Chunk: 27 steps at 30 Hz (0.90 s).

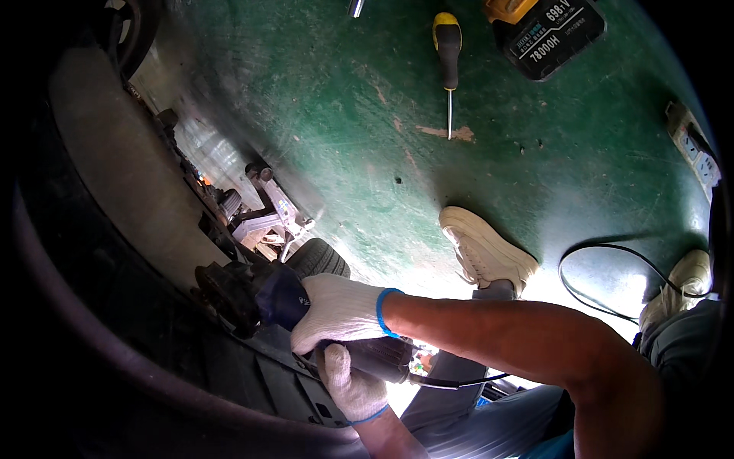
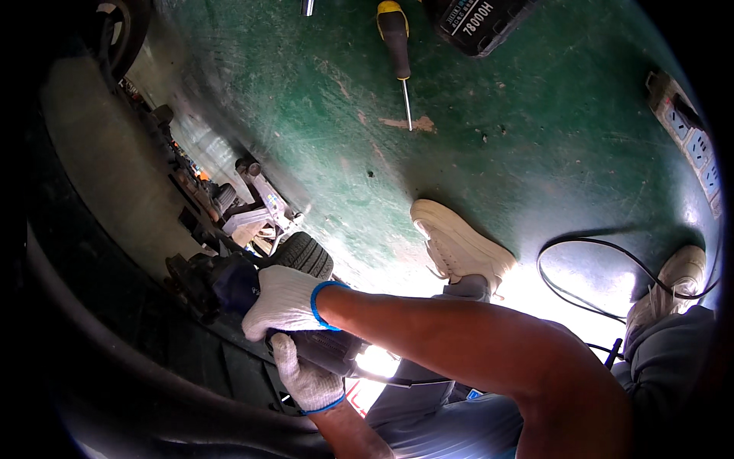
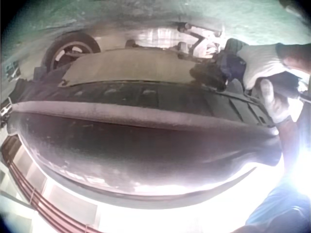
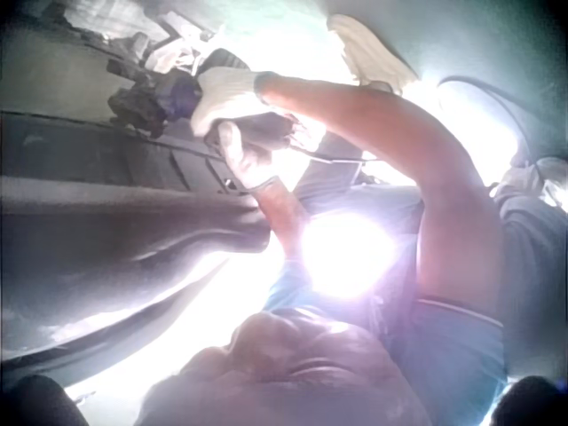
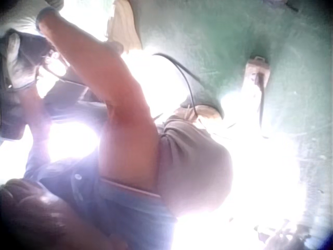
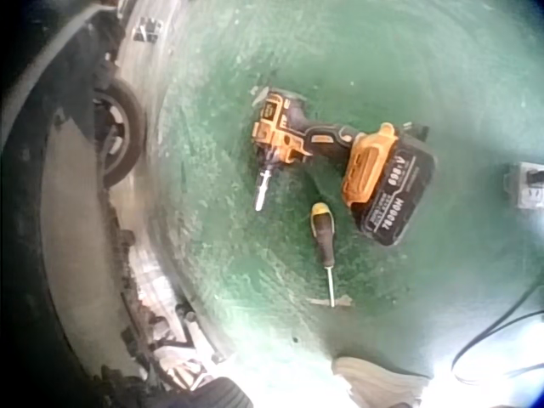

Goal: The person uses an angle grinder to grind a metal part of a car's undercarriage, producing sparks. They then switch to a cordless impact driver to remove a bolt from the same area before resuming grinding with the angle grinder.

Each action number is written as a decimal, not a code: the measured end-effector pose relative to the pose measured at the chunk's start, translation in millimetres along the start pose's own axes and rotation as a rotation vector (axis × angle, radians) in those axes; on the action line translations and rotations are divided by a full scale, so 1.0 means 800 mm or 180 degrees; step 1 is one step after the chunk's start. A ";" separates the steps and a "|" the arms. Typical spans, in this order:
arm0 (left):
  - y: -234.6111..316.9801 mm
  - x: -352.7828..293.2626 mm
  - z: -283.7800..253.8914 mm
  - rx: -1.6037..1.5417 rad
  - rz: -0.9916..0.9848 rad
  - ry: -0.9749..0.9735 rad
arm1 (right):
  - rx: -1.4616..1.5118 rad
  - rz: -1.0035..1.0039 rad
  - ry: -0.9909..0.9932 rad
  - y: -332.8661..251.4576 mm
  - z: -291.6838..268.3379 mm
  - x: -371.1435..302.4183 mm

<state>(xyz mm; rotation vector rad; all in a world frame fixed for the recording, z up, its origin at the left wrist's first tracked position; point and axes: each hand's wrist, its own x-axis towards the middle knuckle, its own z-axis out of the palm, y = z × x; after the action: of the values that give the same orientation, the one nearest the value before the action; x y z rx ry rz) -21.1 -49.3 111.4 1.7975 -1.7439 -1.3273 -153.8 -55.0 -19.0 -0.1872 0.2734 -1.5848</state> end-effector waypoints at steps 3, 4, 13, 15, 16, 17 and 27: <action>0.001 -0.001 0.005 -0.0011 0.0023 0.0052 | 0.0004 0.0015 -0.0047 -0.001 -0.003 -0.001; 0.000 0.000 0.000 -0.0029 0.0026 0.0077 | 0.0046 -0.0015 -0.0009 0.002 0.001 0.002; 0.002 -0.002 0.006 0.0115 0.0141 0.0042 | -0.0077 0.0057 -0.0152 0.000 -0.001 0.001; 0.003 -0.002 0.008 0.0162 0.0145 -0.0002 | -0.0061 0.0053 -0.0145 -0.001 -0.002 0.000; 0.004 -0.002 0.009 0.0187 0.0146 -0.0019 | -0.0043 0.0048 -0.0158 -0.002 -0.003 0.000; 0.004 -0.002 0.010 0.0210 0.0147 -0.0035 | -0.0025 0.0042 -0.0173 -0.002 -0.003 0.000; 0.002 -0.006 0.020 0.0198 0.0262 0.0155 | -0.0008 0.0131 -0.0206 -0.002 -0.003 0.001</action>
<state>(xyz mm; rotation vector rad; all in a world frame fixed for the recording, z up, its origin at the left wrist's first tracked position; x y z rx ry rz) -33.5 -39.6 106.4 1.7550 -1.8312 -1.1998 -155.9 -55.5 -20.8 -0.2330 0.2277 -1.5348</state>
